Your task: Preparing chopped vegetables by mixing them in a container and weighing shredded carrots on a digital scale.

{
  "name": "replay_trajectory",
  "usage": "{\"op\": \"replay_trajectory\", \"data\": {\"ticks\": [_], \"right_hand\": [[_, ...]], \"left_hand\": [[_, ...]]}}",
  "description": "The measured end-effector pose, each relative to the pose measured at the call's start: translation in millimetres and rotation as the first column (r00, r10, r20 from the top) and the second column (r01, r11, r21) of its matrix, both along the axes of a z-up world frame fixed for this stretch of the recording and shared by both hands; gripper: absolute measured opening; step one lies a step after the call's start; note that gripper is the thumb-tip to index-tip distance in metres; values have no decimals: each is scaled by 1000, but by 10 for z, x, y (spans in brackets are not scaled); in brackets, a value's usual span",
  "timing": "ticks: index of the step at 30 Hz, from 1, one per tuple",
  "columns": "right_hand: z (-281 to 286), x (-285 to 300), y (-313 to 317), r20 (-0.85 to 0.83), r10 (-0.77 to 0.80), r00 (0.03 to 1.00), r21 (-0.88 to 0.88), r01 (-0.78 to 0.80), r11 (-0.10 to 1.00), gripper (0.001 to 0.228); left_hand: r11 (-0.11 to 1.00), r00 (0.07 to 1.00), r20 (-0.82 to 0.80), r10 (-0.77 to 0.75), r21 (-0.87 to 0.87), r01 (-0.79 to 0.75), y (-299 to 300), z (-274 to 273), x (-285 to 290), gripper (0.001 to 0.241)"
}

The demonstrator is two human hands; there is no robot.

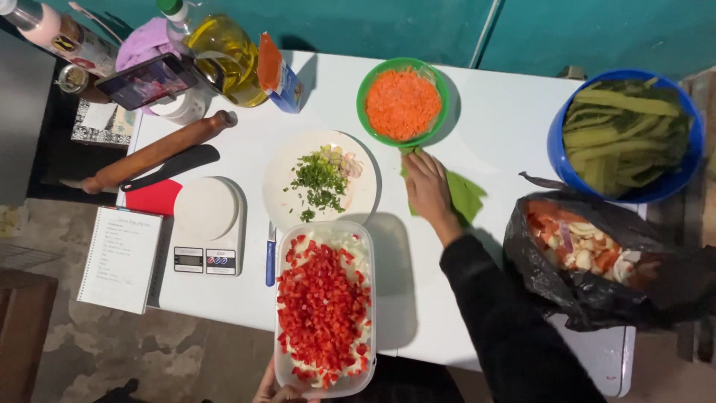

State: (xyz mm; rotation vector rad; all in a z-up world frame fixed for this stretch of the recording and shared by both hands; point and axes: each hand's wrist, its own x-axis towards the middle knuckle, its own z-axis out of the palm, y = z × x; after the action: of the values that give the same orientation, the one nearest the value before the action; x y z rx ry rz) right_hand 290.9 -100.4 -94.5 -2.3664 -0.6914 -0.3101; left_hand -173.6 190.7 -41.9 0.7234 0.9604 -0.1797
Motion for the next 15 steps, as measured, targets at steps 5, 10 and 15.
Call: {"op": "replay_trajectory", "data": {"ticks": [5, 10, 15], "right_hand": [[261, -639, 83, -277, 128, 952, -72, -154, 985, 48], [295, -2062, -240, -627, 211, 750, -46, -305, 951, 29], [-63, -3072, -1478, -106, 232, 967, 74, -225, 972, 25]], "left_hand": [[999, 997, -62, -42, 24, 43, -57, 266, 150, 97], [986, 980, -182, -76, 132, 101, -356, 645, 704, 91], [959, 964, -193, -181, 183, 216, -770, 682, 1318, 86]]}}
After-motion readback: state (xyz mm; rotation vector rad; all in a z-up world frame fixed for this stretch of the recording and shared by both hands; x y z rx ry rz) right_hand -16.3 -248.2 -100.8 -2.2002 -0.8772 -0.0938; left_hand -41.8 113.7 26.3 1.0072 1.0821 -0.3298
